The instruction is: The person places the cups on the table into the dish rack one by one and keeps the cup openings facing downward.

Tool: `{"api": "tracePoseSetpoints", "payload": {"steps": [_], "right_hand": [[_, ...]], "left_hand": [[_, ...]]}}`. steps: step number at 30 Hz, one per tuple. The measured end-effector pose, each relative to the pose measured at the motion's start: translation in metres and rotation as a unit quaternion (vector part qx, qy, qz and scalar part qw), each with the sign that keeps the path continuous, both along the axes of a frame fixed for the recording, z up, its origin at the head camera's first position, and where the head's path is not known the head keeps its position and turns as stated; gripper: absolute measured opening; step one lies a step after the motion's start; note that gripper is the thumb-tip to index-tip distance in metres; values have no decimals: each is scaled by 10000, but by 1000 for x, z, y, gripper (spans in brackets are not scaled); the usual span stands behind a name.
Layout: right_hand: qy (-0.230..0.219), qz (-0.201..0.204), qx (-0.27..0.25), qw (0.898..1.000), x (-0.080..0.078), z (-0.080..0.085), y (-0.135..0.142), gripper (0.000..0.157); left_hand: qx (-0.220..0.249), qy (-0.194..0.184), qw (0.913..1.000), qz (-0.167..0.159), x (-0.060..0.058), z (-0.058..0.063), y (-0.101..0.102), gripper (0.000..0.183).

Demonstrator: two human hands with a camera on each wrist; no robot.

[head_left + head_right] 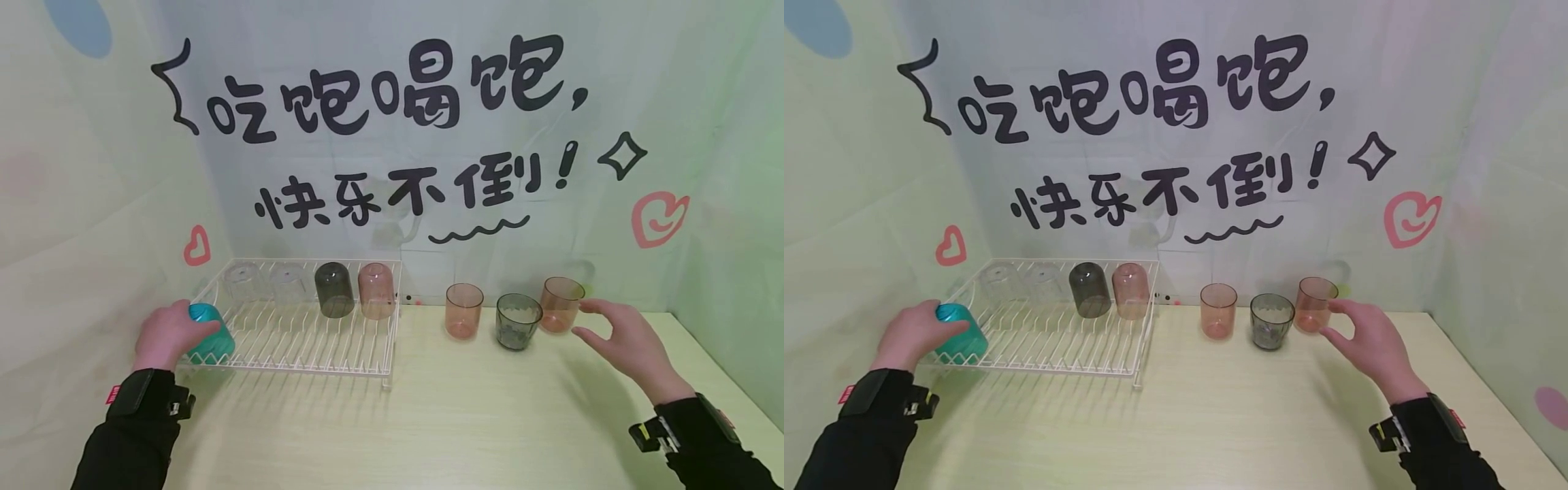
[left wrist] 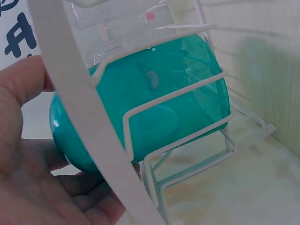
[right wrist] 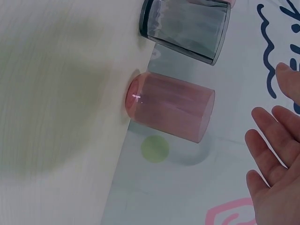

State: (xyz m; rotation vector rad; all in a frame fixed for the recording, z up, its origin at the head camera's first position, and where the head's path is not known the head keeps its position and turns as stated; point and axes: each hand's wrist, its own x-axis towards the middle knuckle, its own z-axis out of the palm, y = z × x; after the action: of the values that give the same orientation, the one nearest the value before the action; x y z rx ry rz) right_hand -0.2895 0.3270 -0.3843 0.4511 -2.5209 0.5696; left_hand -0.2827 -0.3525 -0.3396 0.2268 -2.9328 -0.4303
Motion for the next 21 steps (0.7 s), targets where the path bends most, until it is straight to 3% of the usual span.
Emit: {"api": "tracePoseSetpoints", "payload": {"steps": [10, 21], "right_hand": [[5, 59, 26, 10000, 0, -1, 1, 44], [52, 55, 119, 9999, -7, 2, 0, 47]], "left_hand": [[-4, 46, 10000, -53, -3, -2, -1, 69], [128, 16, 9999, -21, -1, -3, -2, 81]]}}
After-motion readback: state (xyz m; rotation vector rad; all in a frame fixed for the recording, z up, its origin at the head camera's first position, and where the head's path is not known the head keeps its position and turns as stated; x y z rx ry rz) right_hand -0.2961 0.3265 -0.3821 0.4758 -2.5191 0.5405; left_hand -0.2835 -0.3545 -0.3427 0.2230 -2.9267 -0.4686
